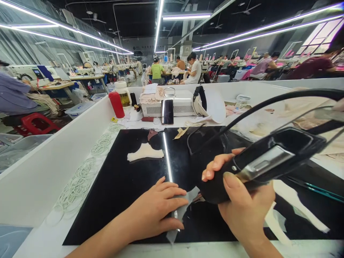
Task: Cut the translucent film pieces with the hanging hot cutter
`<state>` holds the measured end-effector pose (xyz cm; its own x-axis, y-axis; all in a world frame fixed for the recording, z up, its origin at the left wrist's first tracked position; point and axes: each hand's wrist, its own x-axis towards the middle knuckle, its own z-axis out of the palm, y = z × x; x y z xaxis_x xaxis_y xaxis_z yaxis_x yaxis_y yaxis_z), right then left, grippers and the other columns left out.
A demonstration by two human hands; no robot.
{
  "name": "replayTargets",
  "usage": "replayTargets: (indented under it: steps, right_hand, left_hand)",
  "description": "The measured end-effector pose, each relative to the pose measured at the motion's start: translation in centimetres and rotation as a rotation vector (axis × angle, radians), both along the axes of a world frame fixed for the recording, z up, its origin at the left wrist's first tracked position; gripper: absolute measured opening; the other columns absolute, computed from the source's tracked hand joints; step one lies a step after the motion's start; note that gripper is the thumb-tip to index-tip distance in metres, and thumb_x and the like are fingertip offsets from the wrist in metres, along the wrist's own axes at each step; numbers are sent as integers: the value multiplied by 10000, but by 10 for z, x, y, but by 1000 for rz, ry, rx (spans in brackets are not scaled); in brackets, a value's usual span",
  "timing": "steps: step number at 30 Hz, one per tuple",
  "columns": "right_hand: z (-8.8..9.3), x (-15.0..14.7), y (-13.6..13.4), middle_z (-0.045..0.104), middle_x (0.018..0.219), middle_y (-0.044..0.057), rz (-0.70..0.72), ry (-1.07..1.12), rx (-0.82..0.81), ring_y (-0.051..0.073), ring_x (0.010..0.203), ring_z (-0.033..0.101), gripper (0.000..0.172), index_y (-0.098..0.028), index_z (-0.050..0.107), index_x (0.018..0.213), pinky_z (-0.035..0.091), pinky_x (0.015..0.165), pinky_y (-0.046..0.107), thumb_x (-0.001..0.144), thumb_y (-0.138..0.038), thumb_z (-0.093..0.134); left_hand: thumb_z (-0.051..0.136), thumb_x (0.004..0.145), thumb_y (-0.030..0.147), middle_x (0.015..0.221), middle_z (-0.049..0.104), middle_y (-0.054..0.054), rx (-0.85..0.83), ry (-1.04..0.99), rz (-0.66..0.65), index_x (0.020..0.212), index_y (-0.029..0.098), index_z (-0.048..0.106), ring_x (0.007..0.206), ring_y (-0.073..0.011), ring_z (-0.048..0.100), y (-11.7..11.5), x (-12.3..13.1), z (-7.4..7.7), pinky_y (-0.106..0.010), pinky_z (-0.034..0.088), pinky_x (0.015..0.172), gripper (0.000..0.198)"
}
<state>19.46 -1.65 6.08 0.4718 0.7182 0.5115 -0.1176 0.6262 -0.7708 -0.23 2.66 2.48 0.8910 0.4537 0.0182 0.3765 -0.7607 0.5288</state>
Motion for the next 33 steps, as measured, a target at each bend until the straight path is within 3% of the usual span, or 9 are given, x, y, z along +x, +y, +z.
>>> replayTargets:
  steps: [10, 33]
  right_hand:
    - [-9, -2, 1, 651, 881, -26, 36, -30, -5, 162, 665, 639, 301, -296, 565, 1165, 552, 615, 352, 928, -266, 747]
    - [-3, 17, 12, 652, 854, -46, -124, -13, 16, 155, 640, 632, 311, -284, 566, 1126, 561, 632, 352, 891, -257, 768]
  left_hand:
    - [747, 926, 457, 1495, 587, -80, -23, 13, 9, 1415, 280, 604, 1420, -328, 492, 0, -1, 2, -665, 226, 1234, 540]
    - [768, 918, 398, 1476, 604, -66, 0, 3, 0, 1406, 297, 613, 1407, -322, 513, 1, -2, 3, -651, 251, 1237, 522]
